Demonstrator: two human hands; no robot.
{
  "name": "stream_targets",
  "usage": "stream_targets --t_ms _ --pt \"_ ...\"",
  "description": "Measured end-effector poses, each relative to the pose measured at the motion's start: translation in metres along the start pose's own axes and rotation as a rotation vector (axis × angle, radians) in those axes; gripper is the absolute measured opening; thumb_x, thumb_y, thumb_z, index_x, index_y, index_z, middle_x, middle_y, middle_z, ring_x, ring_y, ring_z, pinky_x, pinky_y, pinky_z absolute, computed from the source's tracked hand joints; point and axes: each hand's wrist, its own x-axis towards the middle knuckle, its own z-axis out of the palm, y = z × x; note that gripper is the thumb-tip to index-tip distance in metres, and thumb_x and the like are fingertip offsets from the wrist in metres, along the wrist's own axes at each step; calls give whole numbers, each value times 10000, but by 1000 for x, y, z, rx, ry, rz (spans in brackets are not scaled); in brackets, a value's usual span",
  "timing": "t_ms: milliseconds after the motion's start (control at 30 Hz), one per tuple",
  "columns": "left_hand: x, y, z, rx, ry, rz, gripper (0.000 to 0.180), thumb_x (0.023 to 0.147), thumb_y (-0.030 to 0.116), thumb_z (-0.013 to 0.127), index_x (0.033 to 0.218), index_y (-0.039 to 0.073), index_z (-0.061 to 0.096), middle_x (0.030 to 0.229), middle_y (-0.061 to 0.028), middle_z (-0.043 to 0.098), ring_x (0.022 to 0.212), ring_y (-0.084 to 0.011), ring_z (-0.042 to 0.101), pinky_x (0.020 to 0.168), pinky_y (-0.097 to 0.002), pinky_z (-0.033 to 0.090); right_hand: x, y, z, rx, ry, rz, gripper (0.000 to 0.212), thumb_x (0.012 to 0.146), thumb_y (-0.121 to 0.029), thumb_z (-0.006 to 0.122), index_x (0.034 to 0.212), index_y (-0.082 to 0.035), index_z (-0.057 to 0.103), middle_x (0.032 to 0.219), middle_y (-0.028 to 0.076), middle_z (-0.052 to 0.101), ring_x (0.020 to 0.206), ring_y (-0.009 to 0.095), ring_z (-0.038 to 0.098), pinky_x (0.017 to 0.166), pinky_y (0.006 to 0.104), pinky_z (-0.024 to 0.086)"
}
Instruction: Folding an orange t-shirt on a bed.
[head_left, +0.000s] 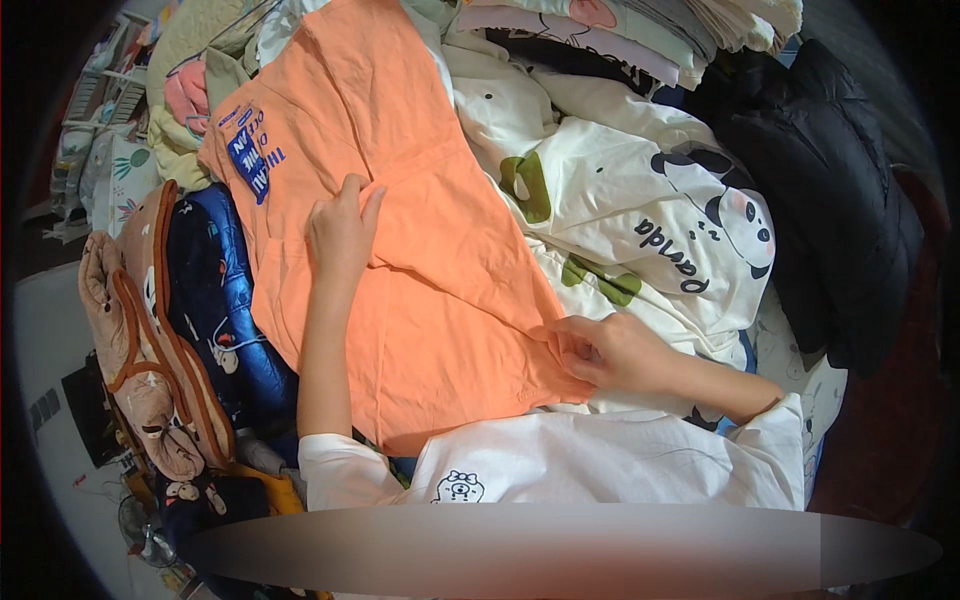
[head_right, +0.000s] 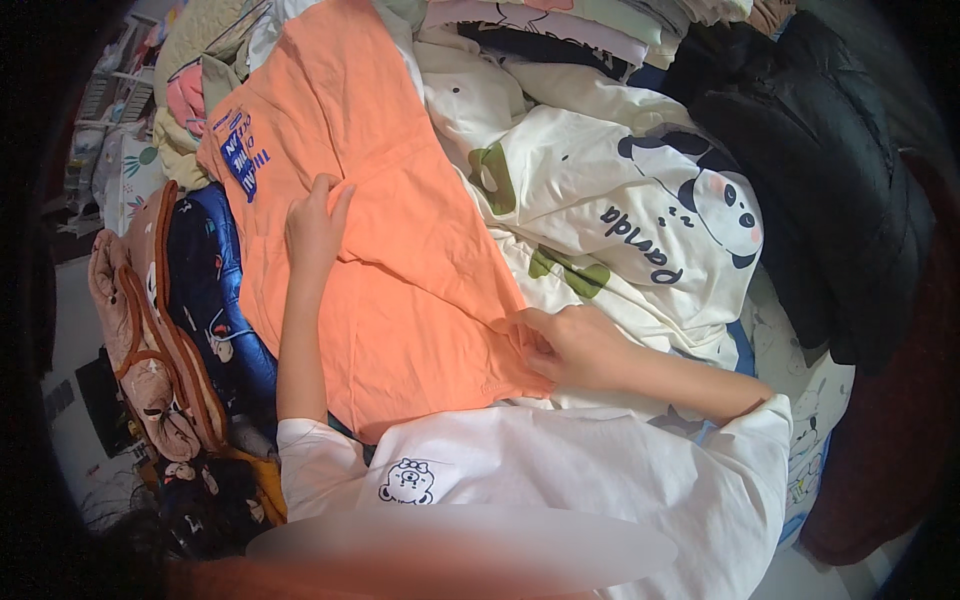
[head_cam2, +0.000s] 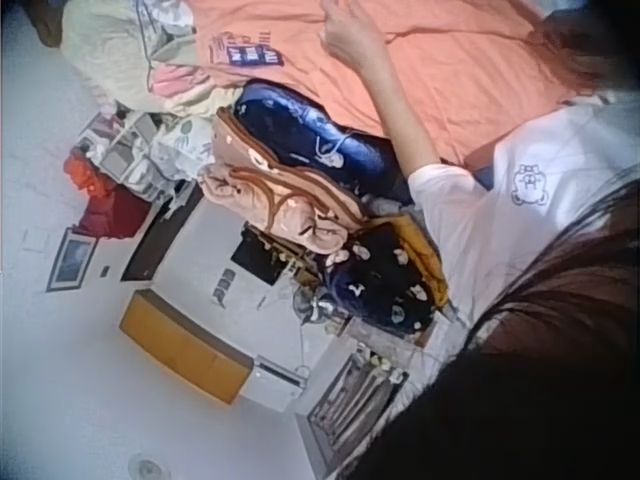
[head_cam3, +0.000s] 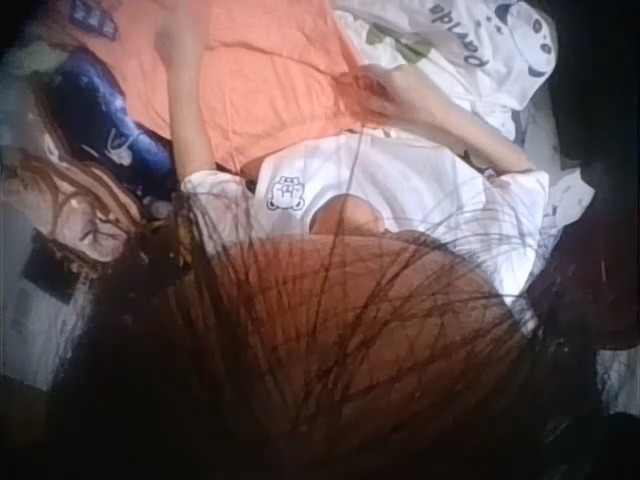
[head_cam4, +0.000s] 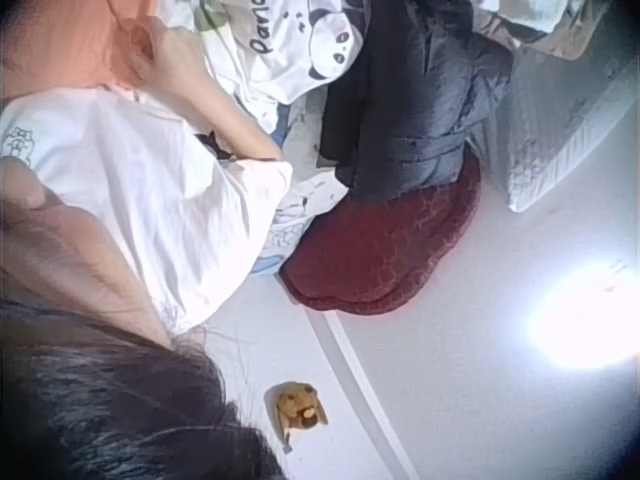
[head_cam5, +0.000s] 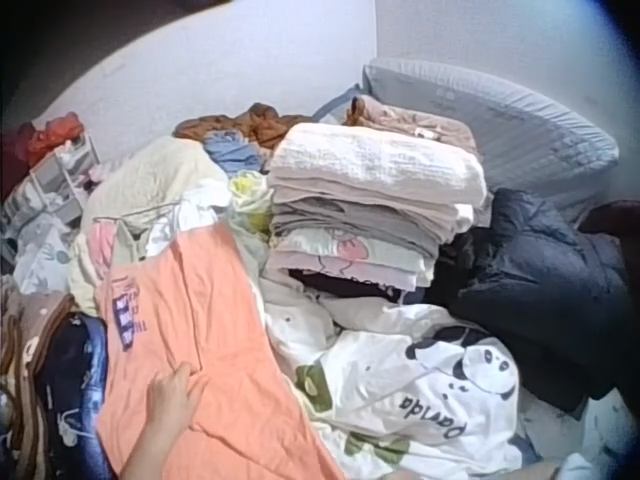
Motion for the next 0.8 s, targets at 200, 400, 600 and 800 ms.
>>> stream_targets --t_ms 200,400,600,800 --pt "25 -19 -8 -51 -127 -31 280 910 329 628 951 54 597 833 -177 683 763 -376 660 631 -437 497 5 3 -11 352 -181 108 365 859 -115 609 1206 -7 576 666 54 617 591 140 623 569 309 474" --pt "36 -24 6 -145 -49 170 333 877 363 658 863 41 572 705 -157 659 658 -368 642 574 -426 500 10 9 -6 537 -218 200 367 855 -130 627 1201 -15 594 635 73 616 554 164 626 545 329 471" --pt "38 -22 -2 11 -5 282 314 830 344 710 877 55 596 795 -99 653 779 -286 607 797 -395 471 -4 -4 1 -121 20 -47 257 822 -157 645 1044 -29 652 587 143 600 526 297 605 507 383 469" --pt "49 23 -6 24 211 491 399 801 331 721 1037 32 601 969 -80 620 955 -247 552 967 -408 367 4 -4 -2 -45 106 -48 148 814 -181 641 830 -38 611 563 135 586 515 316 595 493 402 461"
